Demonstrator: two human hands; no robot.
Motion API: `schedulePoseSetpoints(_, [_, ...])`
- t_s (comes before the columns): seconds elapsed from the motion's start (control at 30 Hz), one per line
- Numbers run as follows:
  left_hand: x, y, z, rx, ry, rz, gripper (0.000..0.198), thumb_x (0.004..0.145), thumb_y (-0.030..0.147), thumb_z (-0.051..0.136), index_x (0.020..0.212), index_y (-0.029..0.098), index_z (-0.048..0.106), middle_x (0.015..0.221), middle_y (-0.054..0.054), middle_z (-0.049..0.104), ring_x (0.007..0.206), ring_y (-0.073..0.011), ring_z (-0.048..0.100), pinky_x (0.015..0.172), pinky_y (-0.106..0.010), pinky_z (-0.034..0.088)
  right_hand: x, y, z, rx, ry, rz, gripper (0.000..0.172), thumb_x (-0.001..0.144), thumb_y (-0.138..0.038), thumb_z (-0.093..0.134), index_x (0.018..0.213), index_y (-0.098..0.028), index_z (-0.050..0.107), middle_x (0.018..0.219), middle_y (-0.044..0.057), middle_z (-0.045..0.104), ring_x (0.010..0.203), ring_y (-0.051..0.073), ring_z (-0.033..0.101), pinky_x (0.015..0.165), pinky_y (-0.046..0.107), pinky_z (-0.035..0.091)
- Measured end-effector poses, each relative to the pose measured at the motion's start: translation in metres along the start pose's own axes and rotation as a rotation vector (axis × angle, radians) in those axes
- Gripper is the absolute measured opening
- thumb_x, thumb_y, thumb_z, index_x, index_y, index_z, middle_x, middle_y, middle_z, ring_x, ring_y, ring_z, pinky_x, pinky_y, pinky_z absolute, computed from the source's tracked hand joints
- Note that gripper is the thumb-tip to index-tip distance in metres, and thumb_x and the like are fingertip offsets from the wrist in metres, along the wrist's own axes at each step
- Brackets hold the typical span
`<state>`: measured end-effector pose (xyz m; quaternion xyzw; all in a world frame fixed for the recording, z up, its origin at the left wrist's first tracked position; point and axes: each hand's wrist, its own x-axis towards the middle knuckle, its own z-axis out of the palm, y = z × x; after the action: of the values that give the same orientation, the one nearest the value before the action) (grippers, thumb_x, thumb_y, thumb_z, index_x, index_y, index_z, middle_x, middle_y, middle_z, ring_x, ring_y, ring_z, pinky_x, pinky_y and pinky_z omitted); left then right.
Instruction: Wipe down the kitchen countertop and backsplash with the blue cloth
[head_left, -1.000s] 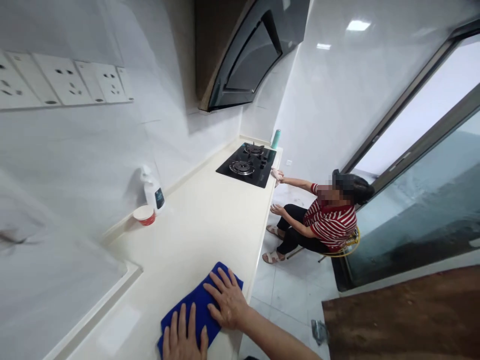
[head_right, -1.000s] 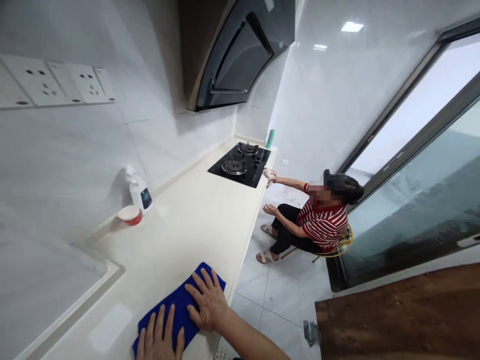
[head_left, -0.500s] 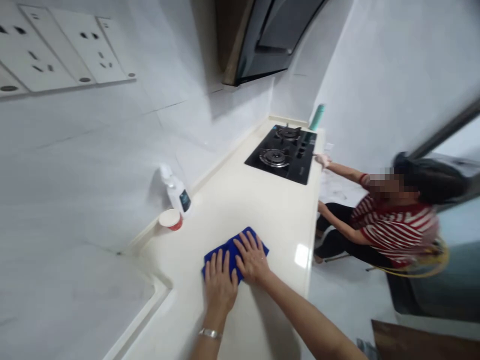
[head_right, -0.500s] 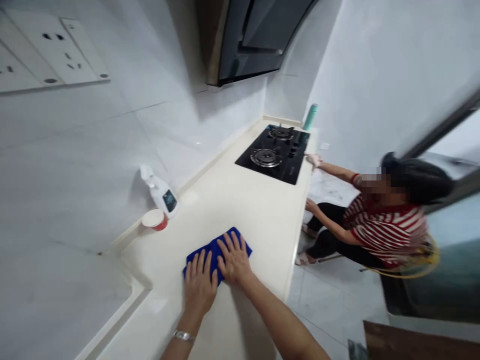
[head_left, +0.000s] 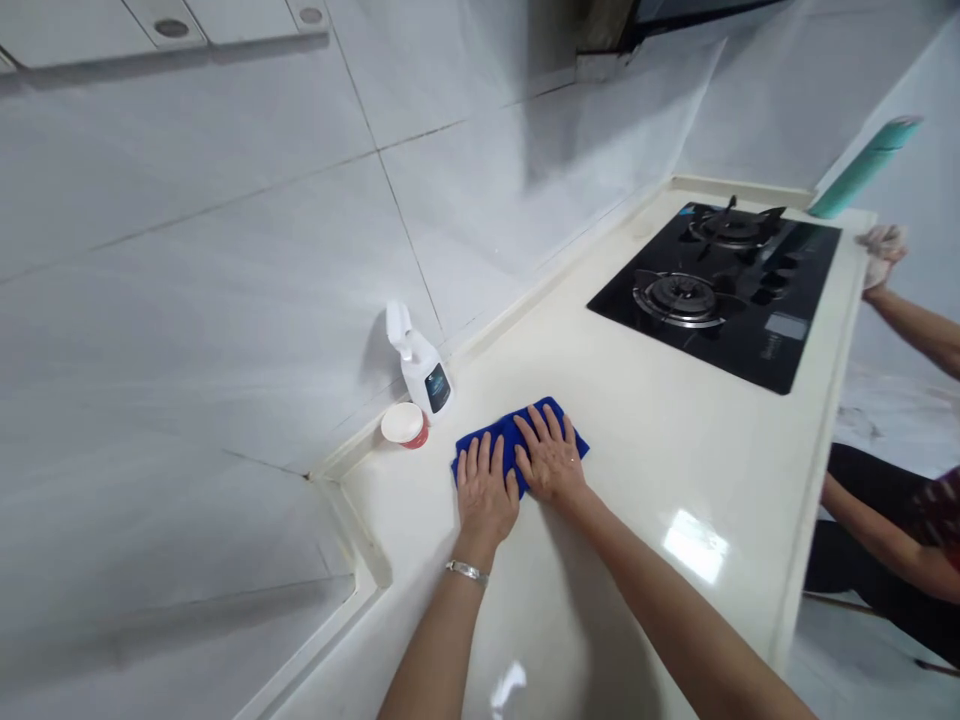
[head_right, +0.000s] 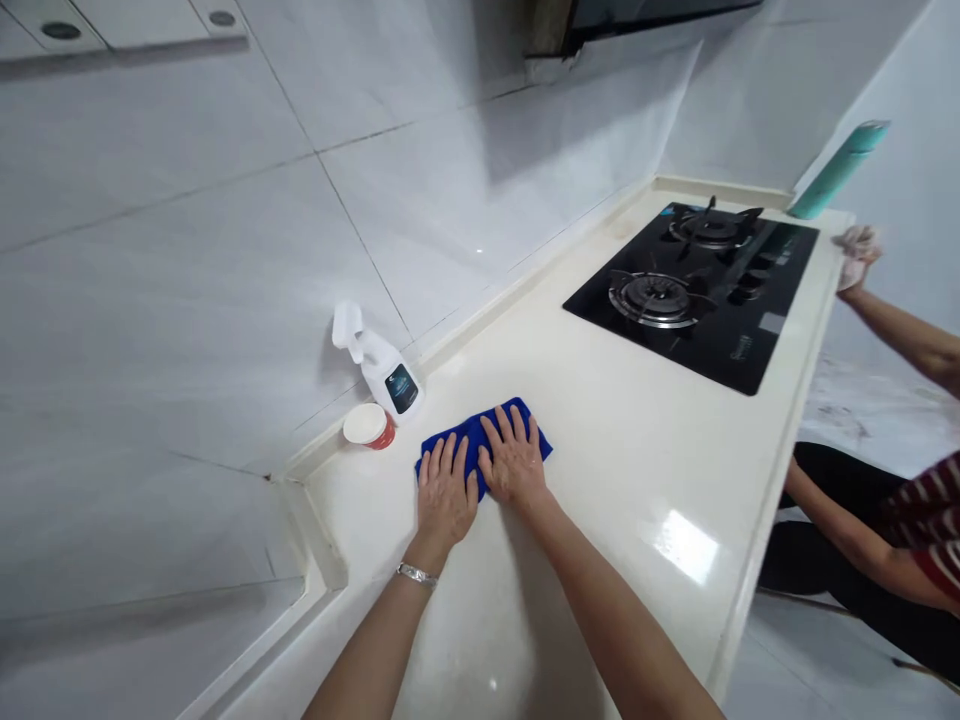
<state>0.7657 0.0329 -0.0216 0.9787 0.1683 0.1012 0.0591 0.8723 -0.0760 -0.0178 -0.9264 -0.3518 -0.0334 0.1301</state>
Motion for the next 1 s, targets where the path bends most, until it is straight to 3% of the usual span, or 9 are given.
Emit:
schedulePoseSetpoints(0.47, [0.091, -0.021, 0.019, -0.037, 0.006, -0.113, 0.058, 0.102, 0.033, 0.036, 0.157, 0.017, 0.036, 0.165, -0.007, 0.036, 0.155, -0.0259, 0.027, 0.131, -0.051, 0.024, 0.116, 0.019, 0.031, -0.012, 0.021, -0.103, 0.057, 0.103, -0.043, 0.037, 0.157, -0.024, 0.043, 0.167, 0.007, 0.036, 0.155, 0.033, 0.024, 0.125, 0.057, 0.015])
schedulePoseSetpoints(0.63, [0.100, -0.023, 0.029, -0.065, 0.028, -0.127, 0.060, 0.101, 0.033, 0.037, 0.158, 0.016, 0.034, 0.166, -0.010, 0.034, 0.155, -0.0273, 0.027, 0.130, -0.051, 0.026, 0.128, 0.025, 0.044, 0.049, 0.056, -0.144, 0.057, 0.103, -0.039, 0.037, 0.156, -0.018, 0.044, 0.166, 0.011, 0.037, 0.154, 0.035, 0.023, 0.124, 0.058, 0.011])
schedulePoseSetpoints(0.8, [0.067, -0.020, 0.025, -0.133, -0.011, -0.119, 0.061, 0.101, 0.035, 0.038, 0.160, 0.019, 0.031, 0.168, -0.009, 0.030, 0.156, -0.0283, 0.024, 0.131, -0.054, 0.024, 0.084, 0.015, 0.043, -0.002, 0.090, -0.111, 0.057, 0.104, -0.036, 0.035, 0.155, -0.015, 0.045, 0.165, 0.014, 0.038, 0.154, 0.036, 0.024, 0.123, 0.060, 0.015])
schedulePoseSetpoints(1.0, [-0.030, -0.002, 0.000, -0.220, -0.007, -0.150, 0.061, 0.102, 0.041, 0.037, 0.158, 0.019, 0.035, 0.167, -0.008, 0.031, 0.156, -0.0297, 0.026, 0.131, -0.055, 0.023, -0.010, -0.009, 0.029, -0.095, 0.075, -0.129, 0.056, 0.102, -0.032, 0.036, 0.156, -0.018, 0.045, 0.165, 0.013, 0.038, 0.154, 0.035, 0.026, 0.124, 0.058, 0.017])
